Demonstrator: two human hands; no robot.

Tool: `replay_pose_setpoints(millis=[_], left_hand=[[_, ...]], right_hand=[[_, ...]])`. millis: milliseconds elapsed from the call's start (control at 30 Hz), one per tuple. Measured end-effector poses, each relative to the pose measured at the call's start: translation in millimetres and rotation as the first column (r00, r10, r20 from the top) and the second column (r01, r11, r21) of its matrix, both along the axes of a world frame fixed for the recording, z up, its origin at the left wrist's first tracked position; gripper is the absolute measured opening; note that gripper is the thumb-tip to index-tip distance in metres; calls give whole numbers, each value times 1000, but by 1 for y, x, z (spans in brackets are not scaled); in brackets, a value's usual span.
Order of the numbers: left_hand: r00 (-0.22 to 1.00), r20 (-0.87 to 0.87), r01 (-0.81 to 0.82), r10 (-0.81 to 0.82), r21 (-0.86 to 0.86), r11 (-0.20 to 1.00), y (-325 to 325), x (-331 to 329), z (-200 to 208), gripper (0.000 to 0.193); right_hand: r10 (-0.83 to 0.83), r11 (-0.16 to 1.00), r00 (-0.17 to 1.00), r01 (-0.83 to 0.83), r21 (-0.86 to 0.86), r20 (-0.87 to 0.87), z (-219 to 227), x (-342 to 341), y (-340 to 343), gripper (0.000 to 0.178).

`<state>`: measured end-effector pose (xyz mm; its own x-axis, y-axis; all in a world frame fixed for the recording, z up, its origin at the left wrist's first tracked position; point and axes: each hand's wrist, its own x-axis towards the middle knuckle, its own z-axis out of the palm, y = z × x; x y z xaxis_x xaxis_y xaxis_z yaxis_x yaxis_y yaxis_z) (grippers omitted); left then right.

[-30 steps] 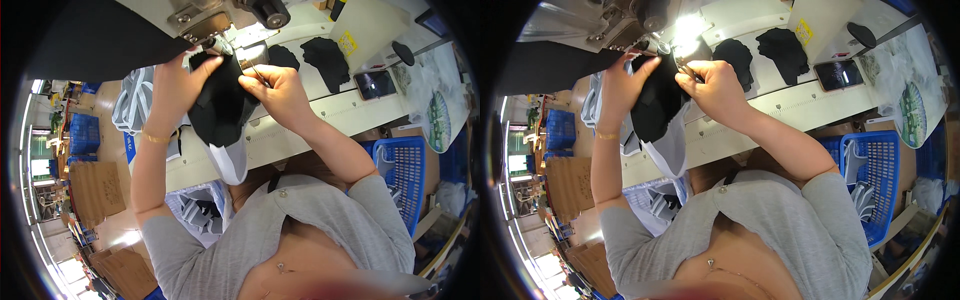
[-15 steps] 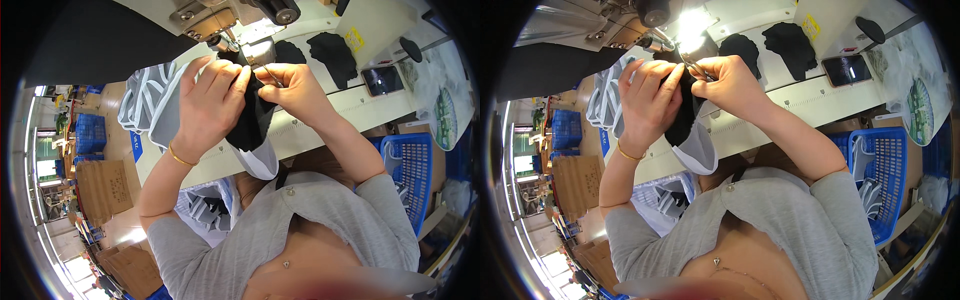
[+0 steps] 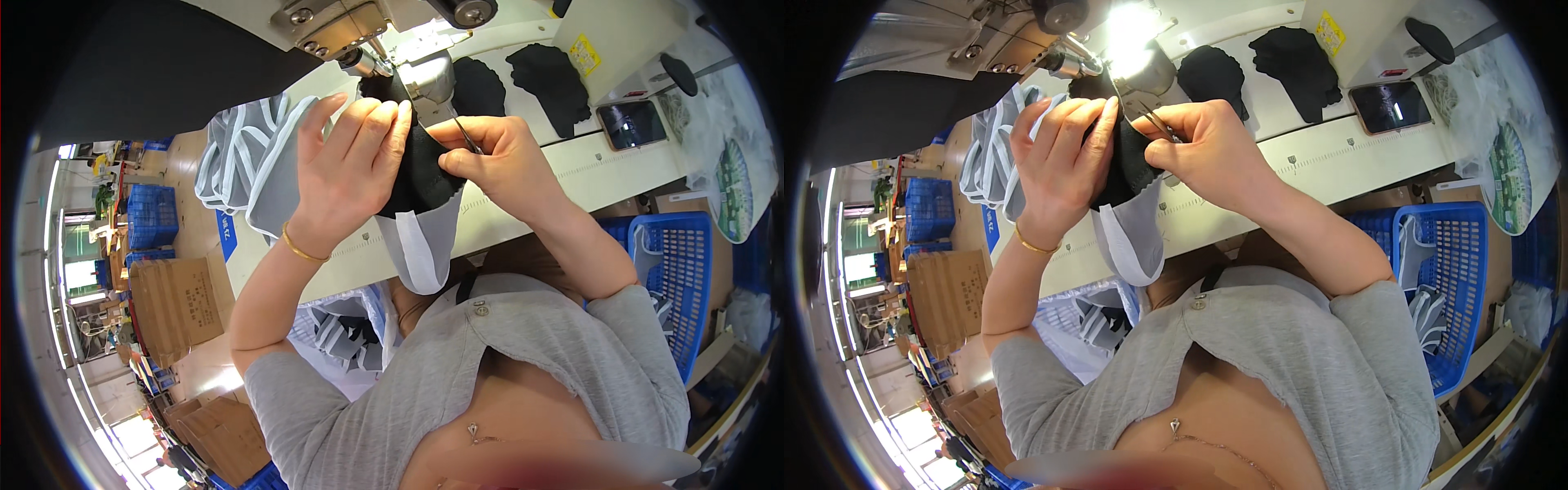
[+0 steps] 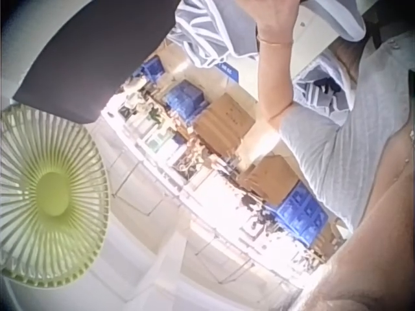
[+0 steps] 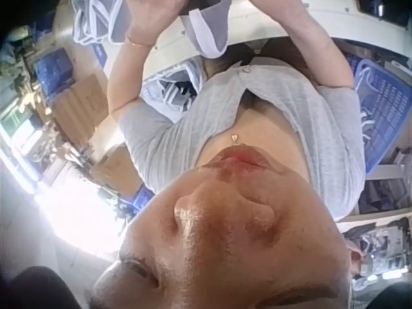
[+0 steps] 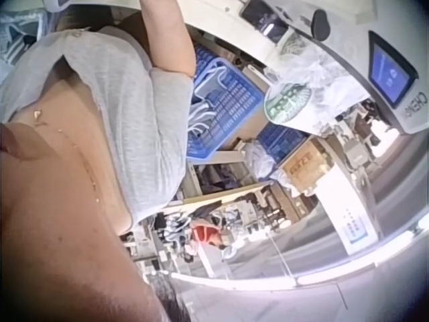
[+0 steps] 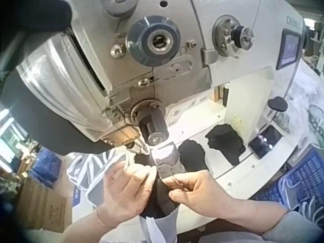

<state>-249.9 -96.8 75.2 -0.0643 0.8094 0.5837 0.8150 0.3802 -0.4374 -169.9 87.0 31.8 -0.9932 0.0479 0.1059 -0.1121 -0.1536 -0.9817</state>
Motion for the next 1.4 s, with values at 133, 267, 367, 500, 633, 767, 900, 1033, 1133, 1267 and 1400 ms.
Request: replay_pose_setpoints(millis=[133,267,367,500,633,767,900,1033,1133,1267,1400], left_hand=[[1000,-15,10,-9,53,999,1,0,-3,26],[997,-51,62,-59,75,995,1,0,-3,21],[992,-86,96,-88,97,991,2,-2,-4,17],[984,-137,126,-109,118,985,3,-2,-3,13],[989,-132,79,-66,94,992,-3,-1,-3,17],[991,-106,96,-87,83,992,-3,-3,-2,18],[992,-88,102,-96,68,992,-5,-3,1,19],[995,-69,81,-77,61,995,-3,-4,4,19],[996,-59,67,-64,50,996,-2,-7,6,19],[996,-69,56,-52,65,996,3,-9,8,20],[991,-109,84,-74,96,992,9,-17,7,18]], right_hand=[[10,1000,1000,-10,-16,18,0,1,-1,29],[5,1000,1000,-5,-15,1,0,2,1,29],[5,999,1000,-5,42,-17,0,2,2,29],[2,998,1000,-2,57,3,3,4,2,28],[-23,999,1000,23,43,-4,7,6,-2,27],[-33,999,999,33,28,-5,6,8,-5,23],[-41,997,998,43,62,-38,9,7,-9,19],[-29,991,998,36,129,-59,10,2,-6,19],[-56,995,995,62,81,-78,10,-3,-6,21],[-62,996,996,66,57,-72,12,-9,0,27],[-72,997,989,76,32,-126,10,-20,3,25]])
